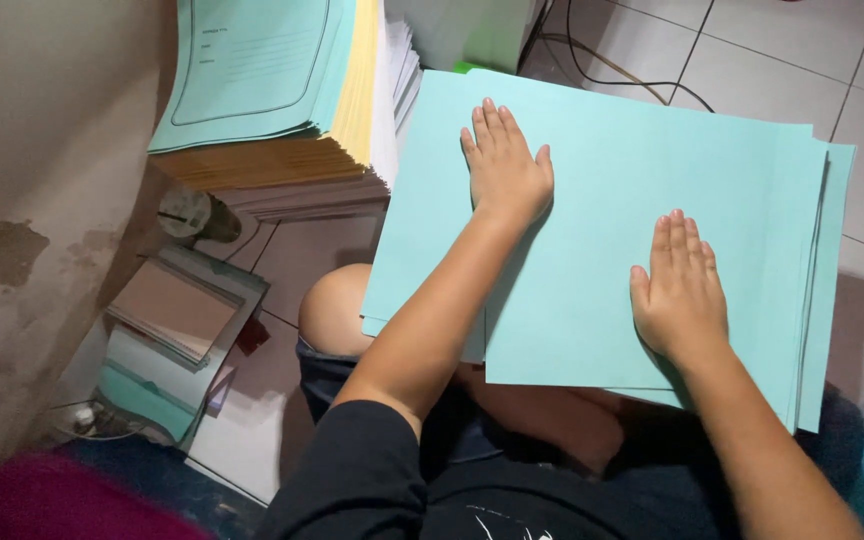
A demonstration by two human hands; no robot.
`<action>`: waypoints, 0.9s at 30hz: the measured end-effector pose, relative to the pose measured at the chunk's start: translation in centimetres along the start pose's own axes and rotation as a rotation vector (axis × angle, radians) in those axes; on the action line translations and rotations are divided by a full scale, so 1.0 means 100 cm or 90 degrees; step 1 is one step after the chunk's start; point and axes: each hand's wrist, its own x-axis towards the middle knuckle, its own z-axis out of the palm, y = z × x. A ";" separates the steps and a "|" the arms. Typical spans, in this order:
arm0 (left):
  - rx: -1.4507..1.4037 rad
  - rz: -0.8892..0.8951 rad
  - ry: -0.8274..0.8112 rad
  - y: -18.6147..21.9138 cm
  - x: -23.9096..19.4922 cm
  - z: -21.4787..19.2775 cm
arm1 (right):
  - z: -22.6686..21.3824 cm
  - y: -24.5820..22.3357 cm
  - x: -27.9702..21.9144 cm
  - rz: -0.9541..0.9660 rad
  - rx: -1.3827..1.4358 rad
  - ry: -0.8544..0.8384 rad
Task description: A person sits on the floor and manually inspects a stack of light blue folders, flipping through them one by one and smoothing them out.
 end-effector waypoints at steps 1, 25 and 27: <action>0.001 -0.001 0.001 0.001 -0.002 -0.003 | -0.001 0.002 0.019 -0.002 0.001 0.001; -0.044 0.453 -0.126 -0.035 -0.224 -0.053 | -0.006 0.006 -0.003 0.034 -0.050 -0.058; -0.006 0.459 -0.206 -0.038 -0.219 -0.056 | -0.005 0.010 -0.048 0.017 -0.019 -0.050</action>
